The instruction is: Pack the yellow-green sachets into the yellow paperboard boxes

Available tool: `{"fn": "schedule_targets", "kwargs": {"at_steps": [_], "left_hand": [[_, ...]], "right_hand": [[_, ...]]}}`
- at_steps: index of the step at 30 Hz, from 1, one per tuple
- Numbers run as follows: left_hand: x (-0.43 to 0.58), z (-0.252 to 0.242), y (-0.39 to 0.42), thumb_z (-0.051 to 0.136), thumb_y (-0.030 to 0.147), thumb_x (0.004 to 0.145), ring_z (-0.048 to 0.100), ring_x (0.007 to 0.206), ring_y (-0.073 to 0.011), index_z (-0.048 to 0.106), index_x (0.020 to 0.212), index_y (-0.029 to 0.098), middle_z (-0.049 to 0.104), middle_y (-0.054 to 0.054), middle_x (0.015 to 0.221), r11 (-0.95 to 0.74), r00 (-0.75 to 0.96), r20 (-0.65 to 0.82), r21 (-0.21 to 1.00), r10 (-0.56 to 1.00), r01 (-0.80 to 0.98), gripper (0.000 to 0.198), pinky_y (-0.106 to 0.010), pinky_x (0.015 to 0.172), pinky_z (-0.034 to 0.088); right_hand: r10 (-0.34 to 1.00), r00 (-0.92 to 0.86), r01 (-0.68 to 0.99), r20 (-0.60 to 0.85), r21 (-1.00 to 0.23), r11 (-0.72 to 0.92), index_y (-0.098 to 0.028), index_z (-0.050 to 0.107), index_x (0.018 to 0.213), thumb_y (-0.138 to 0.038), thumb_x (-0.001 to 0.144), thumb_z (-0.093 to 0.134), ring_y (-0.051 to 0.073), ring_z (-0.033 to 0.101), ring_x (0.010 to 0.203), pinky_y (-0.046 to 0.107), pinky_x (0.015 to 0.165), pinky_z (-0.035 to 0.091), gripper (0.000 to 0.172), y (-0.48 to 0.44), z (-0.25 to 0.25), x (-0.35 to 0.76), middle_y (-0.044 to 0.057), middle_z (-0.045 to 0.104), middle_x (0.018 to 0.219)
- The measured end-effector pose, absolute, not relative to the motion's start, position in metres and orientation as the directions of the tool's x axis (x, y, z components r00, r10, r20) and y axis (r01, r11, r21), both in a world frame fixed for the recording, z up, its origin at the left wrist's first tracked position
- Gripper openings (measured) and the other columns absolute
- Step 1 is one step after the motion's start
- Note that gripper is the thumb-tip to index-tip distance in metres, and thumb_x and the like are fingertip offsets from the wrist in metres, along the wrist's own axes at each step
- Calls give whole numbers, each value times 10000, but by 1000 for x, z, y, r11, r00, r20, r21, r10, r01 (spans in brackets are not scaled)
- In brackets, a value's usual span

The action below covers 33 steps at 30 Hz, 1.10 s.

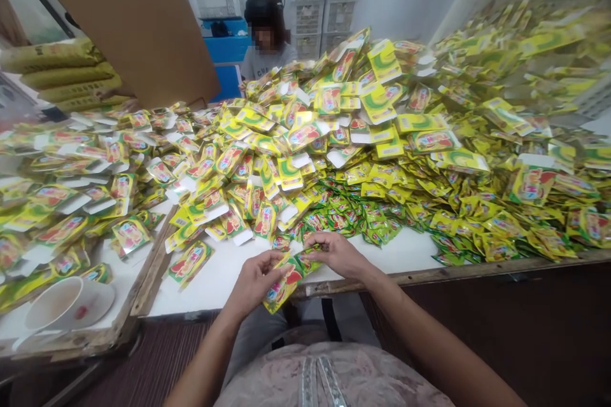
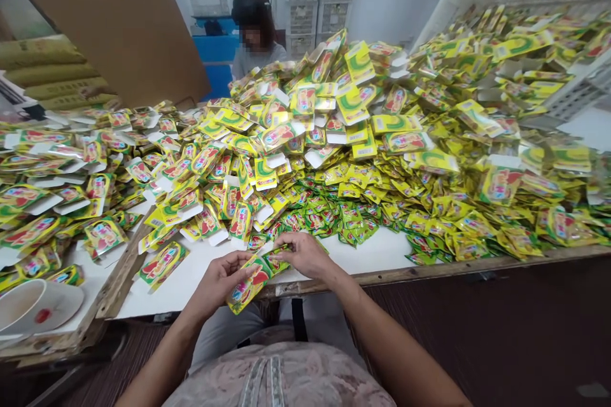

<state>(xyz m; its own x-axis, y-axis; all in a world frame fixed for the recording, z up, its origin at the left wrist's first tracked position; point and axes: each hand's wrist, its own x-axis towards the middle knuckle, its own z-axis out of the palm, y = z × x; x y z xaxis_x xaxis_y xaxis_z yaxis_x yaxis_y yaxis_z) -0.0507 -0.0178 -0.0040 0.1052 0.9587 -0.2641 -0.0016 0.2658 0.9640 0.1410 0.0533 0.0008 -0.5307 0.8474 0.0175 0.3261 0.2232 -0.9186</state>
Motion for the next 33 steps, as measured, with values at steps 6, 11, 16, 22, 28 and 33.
{"fn": "schedule_targets", "kwargs": {"at_steps": [6,11,16,22,28,33], "left_hand": [[-46,-3,-19,779,352,597,628,653,-157,627,813,149,686,-26,701,351,130,-338,933,932,-86,334,-252,635,478],[-43,-2,-19,821,319,537,623,586,-143,622,795,144,688,-22,659,436,116,-420,875,900,-210,369,-240,591,474],[-43,-5,-18,822,325,538,612,559,-139,639,945,152,668,-6,631,435,89,-429,851,899,-294,479,-230,557,453],[-45,-1,-18,823,351,518,602,565,-148,660,1020,155,619,15,576,393,-35,-420,874,907,-286,563,-239,563,445],[-46,-2,-16,823,361,520,581,535,-124,654,1036,154,600,30,562,374,-87,-420,871,903,-317,581,-220,539,428],[-50,-5,-14,841,293,507,566,522,-89,650,1002,147,601,54,559,335,-112,-403,862,908,-381,550,-188,540,424]], "right_hand": [[852,-522,330,-36,-930,162,-201,641,804,-222,658,678,121,498,619,226,575,392,152,44,1,136,-39,534,649],[903,-428,254,32,-955,154,-200,610,819,-250,715,633,133,552,670,243,631,437,117,36,7,135,-11,604,719],[915,-390,381,105,-886,264,-203,617,820,-272,781,572,139,565,632,242,590,428,92,46,8,141,-5,636,705],[908,-230,884,349,-316,345,-134,630,958,-34,768,423,257,552,890,369,747,407,298,118,19,179,125,669,905],[890,-335,941,309,77,328,-129,653,892,14,726,428,308,485,979,465,830,293,314,172,32,215,170,671,927],[852,-283,838,441,-318,443,-150,641,966,-159,842,389,261,528,905,398,806,360,281,145,17,209,130,659,924]]}}
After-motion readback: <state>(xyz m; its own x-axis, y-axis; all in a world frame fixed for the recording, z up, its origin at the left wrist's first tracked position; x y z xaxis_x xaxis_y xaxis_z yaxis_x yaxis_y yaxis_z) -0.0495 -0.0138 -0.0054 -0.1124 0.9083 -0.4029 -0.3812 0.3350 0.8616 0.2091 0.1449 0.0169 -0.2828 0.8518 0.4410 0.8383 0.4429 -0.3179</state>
